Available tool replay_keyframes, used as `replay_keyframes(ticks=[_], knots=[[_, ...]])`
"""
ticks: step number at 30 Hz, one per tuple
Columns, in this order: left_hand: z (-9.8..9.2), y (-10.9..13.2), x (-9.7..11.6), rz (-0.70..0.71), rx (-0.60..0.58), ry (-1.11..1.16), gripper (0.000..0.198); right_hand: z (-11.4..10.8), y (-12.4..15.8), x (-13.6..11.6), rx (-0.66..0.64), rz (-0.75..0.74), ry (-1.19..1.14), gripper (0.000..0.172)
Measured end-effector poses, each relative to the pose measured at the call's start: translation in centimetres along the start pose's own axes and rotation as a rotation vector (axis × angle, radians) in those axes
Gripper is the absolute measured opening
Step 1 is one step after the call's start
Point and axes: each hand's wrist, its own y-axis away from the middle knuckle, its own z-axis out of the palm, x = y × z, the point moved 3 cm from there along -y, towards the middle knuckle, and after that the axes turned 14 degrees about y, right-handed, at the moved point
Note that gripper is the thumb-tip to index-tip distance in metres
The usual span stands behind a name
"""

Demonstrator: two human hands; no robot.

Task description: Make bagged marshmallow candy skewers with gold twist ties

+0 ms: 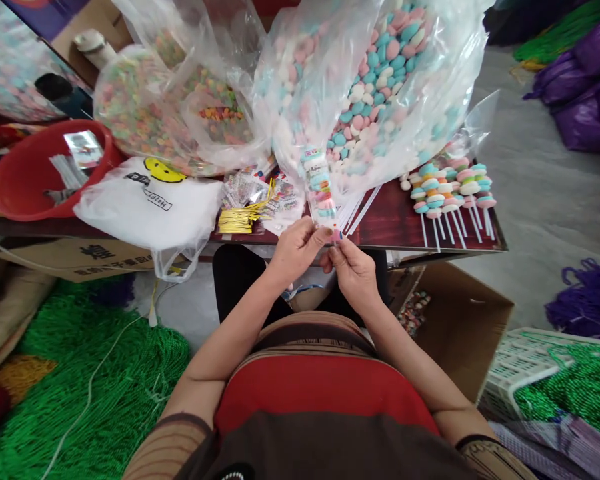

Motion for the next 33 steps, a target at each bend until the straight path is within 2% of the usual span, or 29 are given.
replay_keyframes(ticks=[3,5,7,10,13,17,20,22,23,24,26,27,29,30,31,33], knots=[[-0.7,-0.5,0.2,-0.019,0.059,0.251,0.056,0.1,0.0,-0.2,-0.015,0.017,-0.030,0.027],[-0.4,-0.9,0.1,-0.054,-0.003,0.452,0.058,0.2,0.1,-0.2,-0.017,0.025,-0.042,0.026],[0.3,-1.1,0.0,-0.153,-0.067,0.597,0.058,0.5,0.3,0.0,-0.031,0.028,-0.050,0.023],[1.4,-0.9,-0.1,-0.283,-0.078,0.724,0.060,0.8,0.5,0.3,-0.039,0.045,-0.055,0.024],[2.0,-0.4,-0.1,-0.324,-0.060,0.780,0.064,1.1,0.7,0.4,-0.024,0.087,-0.067,0.025],[2.0,0.3,-0.7,-0.414,-0.071,0.770,0.057,1.3,0.7,0.2,-0.027,0.152,-0.082,0.023],[1.5,0.5,-1.0,-0.440,-0.059,0.755,0.047,0.2,0.1,0.3,-0.170,0.142,-0.037,0.027],[1.1,0.6,-0.9,-0.430,-0.050,0.744,0.041,-1.4,-0.5,0.5,-0.274,0.118,0.025,0.026],[1.1,0.8,-0.8,-0.434,-0.066,0.742,0.039,-2.5,-0.9,0.6,-0.248,0.120,0.046,0.027],[1.3,1.0,-0.7,-0.450,-0.107,0.748,0.039,-3.7,-1.3,0.6,-0.156,0.133,0.028,0.027],[2.3,1.7,-0.5,-0.517,-0.264,0.787,0.042,-5.4,-2.0,0.4,-0.073,0.117,-0.133,0.036],[3.0,2.2,-0.5,-0.557,-0.366,0.822,0.044,-5.8,-2.2,0.2,-0.098,0.111,-0.239,0.046],[4.4,3.1,-0.4,-0.618,-0.544,0.902,0.049,-5.4,-2.3,-0.4,-0.245,0.119,-0.411,0.062],[4.9,3.4,-0.5,-0.623,-0.579,0.938,0.050,-4.9,-2.3,-0.7,-0.304,0.126,-0.455,0.065],[5.2,3.5,-0.6,-0.616,-0.593,0.949,0.052,-4.4,-2.3,-0.9,-0.329,0.129,-0.467,0.064],[5.1,3.4,-0.9,-0.542,-0.535,0.857,0.052,-3.3,-2.4,-1.1,-0.256,0.122,-0.439,0.055]])
